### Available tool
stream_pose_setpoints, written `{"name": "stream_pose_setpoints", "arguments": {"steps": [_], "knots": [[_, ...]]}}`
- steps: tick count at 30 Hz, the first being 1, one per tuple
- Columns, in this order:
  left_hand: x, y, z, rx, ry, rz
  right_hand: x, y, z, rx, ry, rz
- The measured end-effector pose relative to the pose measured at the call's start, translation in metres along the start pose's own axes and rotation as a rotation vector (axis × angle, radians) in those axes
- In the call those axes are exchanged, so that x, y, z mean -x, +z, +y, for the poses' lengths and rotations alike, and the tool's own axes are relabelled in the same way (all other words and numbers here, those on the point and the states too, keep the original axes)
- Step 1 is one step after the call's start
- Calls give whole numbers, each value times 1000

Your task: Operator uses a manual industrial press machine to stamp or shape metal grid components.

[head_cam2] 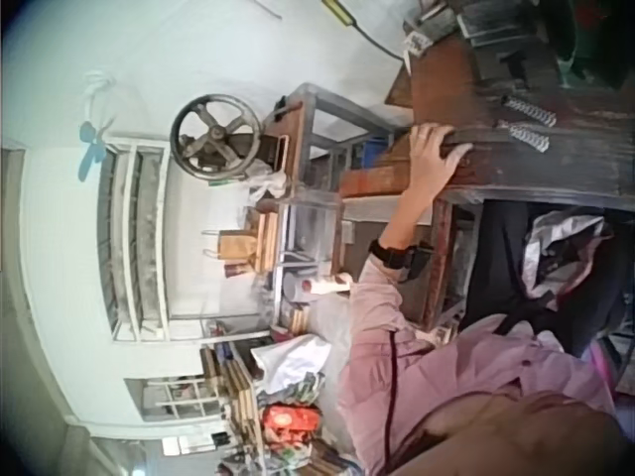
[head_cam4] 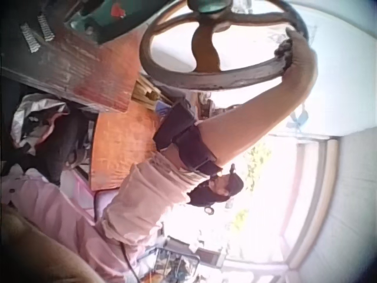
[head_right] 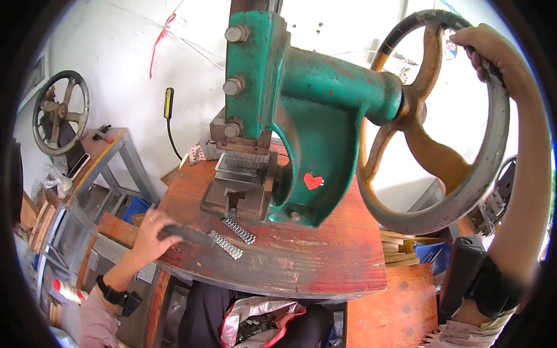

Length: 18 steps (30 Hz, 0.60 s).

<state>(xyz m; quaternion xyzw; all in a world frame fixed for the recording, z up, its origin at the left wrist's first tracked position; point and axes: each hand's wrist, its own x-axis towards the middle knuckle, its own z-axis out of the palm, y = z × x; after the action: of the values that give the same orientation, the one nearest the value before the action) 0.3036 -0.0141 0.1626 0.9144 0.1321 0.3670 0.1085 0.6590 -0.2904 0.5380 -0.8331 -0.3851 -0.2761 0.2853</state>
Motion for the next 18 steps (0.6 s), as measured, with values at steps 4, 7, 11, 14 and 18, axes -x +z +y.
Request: {"name": "stream_pose_setpoints", "arguments": {"steps": [4,7,11,14,18], "knots": [[7,0,-1,-136,-121,77,-4,1,-21,-218,274,-152],[-43,11,12,-121,142,162,-6,-4,-21,-161,193,-164],[-125,61,38,-140,323,159,-12,-12,-10,-138,239,-191],[-165,90,41,-164,273,30,-14,-13,-10,-83,239,-79],[-174,105,44,-263,224,33,-5,-8,-18,-111,259,-96]]}}
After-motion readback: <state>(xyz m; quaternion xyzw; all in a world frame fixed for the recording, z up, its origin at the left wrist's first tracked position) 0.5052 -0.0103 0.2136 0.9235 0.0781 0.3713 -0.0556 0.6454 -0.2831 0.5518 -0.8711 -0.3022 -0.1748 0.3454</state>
